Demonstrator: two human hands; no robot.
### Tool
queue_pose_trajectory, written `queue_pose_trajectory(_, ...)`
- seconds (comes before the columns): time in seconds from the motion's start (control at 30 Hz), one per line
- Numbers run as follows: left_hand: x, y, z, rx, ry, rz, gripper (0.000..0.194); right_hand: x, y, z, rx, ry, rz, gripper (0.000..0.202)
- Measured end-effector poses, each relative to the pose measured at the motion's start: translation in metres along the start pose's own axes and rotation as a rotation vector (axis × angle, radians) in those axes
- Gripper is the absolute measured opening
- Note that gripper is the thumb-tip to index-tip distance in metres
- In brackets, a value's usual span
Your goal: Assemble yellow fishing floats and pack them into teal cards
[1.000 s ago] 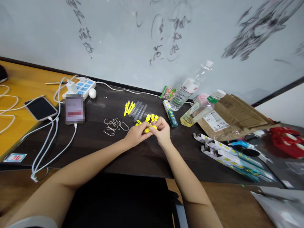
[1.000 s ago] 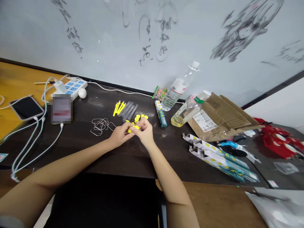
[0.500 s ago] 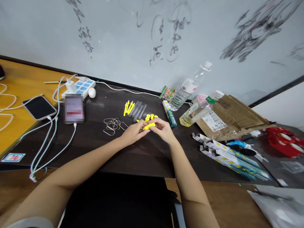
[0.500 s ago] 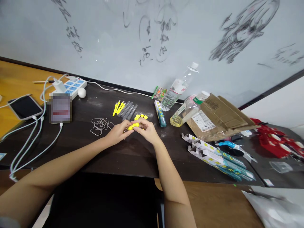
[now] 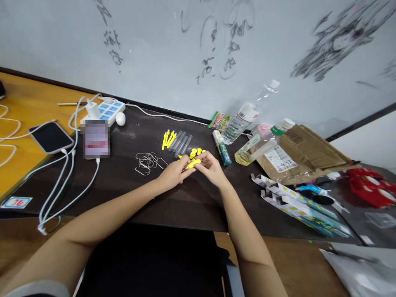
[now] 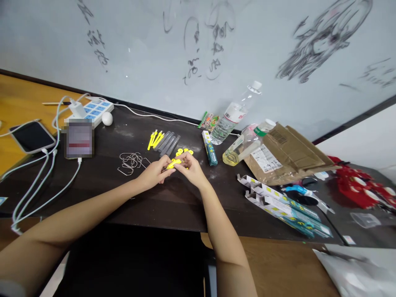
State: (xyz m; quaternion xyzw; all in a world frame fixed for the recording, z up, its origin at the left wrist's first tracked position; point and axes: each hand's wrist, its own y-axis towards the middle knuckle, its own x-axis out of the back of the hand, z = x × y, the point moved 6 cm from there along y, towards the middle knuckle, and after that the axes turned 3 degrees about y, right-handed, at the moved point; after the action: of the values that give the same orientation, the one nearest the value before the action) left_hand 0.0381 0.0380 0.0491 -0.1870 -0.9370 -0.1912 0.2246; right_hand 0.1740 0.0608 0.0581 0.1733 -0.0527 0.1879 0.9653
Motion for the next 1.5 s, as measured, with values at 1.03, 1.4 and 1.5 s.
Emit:
queue_pose_trajectory(1.03,-0.014,0.003,0.01,0.109,-0.454,0.052,0.022,-0.003,0.003,-0.002,-0.046,0.008,0.025,0.026)
queue_pose_trajectory(1.4,-0.012,0.005,0.011,0.122,-0.468,0.009,0.021,-0.005,0.004,-0.006,-0.007,-0.001,-0.014,0.032)
queue_pose_trajectory(1.5,0.009,0.012,0.016,0.177,-0.533,-0.085,0.019,-0.007,0.003,-0.012,0.049,-0.064,-0.085,0.033)
